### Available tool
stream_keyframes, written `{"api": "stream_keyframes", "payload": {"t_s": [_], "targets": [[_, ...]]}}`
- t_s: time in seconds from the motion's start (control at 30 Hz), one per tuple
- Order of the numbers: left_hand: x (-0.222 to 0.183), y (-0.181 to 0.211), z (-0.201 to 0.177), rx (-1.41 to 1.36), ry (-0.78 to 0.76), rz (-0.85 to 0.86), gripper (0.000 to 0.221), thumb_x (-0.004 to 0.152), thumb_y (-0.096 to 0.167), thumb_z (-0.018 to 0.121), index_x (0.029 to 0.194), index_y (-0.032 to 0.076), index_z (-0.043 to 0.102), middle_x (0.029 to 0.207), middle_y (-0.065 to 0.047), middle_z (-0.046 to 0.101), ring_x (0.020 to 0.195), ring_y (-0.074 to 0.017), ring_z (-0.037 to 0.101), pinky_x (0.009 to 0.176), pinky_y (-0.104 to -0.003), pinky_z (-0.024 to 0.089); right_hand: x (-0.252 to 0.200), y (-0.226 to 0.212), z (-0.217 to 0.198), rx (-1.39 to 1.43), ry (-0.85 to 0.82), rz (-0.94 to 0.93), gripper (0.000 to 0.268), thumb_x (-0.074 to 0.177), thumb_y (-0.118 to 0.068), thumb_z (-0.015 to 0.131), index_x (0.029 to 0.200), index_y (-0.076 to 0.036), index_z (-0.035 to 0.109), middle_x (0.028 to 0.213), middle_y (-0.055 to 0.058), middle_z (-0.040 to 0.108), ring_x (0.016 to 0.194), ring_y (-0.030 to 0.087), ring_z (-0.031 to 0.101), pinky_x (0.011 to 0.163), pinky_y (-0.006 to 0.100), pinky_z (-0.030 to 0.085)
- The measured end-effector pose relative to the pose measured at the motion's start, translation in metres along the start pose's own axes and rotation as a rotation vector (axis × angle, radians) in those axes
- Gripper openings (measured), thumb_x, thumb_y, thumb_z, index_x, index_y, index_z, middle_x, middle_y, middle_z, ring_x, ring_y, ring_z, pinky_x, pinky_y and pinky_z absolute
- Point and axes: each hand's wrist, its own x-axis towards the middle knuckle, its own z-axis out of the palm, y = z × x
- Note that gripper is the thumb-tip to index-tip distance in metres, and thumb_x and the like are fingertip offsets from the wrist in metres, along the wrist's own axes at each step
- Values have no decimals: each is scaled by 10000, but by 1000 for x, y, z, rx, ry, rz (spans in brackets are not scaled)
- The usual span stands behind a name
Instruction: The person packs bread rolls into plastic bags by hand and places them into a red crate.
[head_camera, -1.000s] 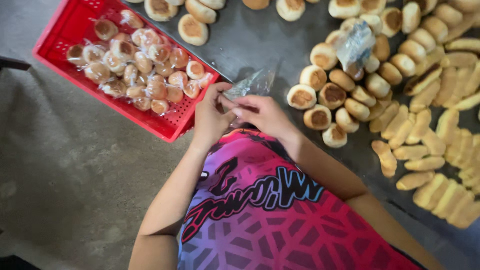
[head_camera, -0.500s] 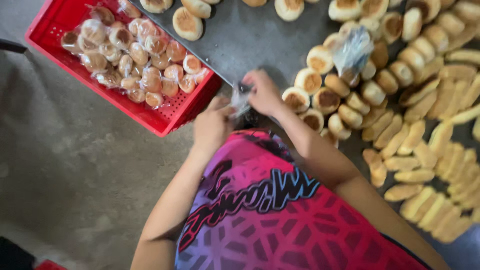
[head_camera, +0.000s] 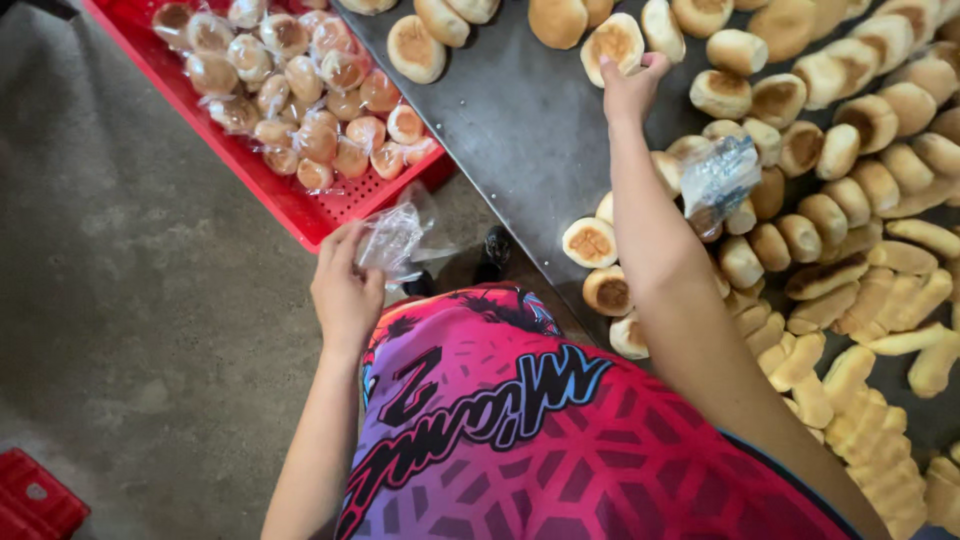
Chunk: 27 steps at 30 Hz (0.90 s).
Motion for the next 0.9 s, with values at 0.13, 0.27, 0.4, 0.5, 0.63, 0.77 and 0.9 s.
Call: {"api": "stream_keyframes", "payload": {"t_s": [0.13, 0.27, 0.4, 0.5, 0.63, 0.77, 0.9], "targets": [[5, -8, 13, 23, -63, 53, 569, 773, -42, 621, 1329, 78, 647, 1318, -103, 643, 718, -215, 662, 725, -345, 556, -20, 45, 1, 287, -111, -5, 668, 820, -203, 857, 1285, -60, 400, 1110, 126, 642, 1040, 251, 665, 946, 377, 534], [18, -11, 43, 27, -262, 191, 554, 757, -4, 663, 1308, 54, 635, 1343, -119, 631, 916, -304, 669, 834, -377, 545, -74, 51, -32, 750, -362, -75, 643, 935, -35, 761, 1401, -79, 320, 1101, 87, 574, 1040, 166, 603, 929, 299, 538], [38, -10, 89, 4, -460, 192, 522, 748, 37, 719, 1264, 56, 647, 1338, -108, 637, 1198, -337, 628, 996, -407, 502, -182, -19, -95, 567, -444, -196, 585, 922, -28, 783, 1347, -78, 385, 1080, 64, 523, 984, 161, 559, 831, 302, 508], [58, 5, 106, -271, -459, 299, 569, 744, 14, 749, 1298, 27, 616, 1303, -157, 607, 1235, -362, 603, 1055, -407, 492, -230, -71, -123, 262, -517, -463, 393, 867, -82, 800, 1194, -56, 583, 1172, 116, 649, 1004, 230, 683, 835, 334, 561], [60, 25, 84, -322, -506, 325, 589, 756, -24, 625, 1338, 41, 569, 1442, -153, 554, 1256, -342, 625, 974, -356, 559, -236, -103, -131, 125, -511, -585, 337, 905, -133, 769, 1190, -51, 608, 1187, 128, 639, 1072, 346, 679, 907, 390, 553], [59, 47, 52, -241, -626, 441, 679, 749, -37, 632, 1415, 48, 534, 1469, -143, 529, 1188, -350, 652, 959, -381, 551, -220, -102, -133, -173, -768, -506, 432, 946, -297, 774, 1271, -51, 631, 1155, 189, 618, 914, 399, 665, 761, 466, 522], [66, 42, 36, 237, -604, 359, 655, 791, 60, 704, 1418, 56, 513, 1549, -71, 486, 977, -387, 685, 844, -460, 535, -234, -85, -127, -118, -667, -858, 360, 854, -350, 792, 874, -59, 580, 1032, 142, 658, 879, 398, 656, 731, 457, 521]]}}
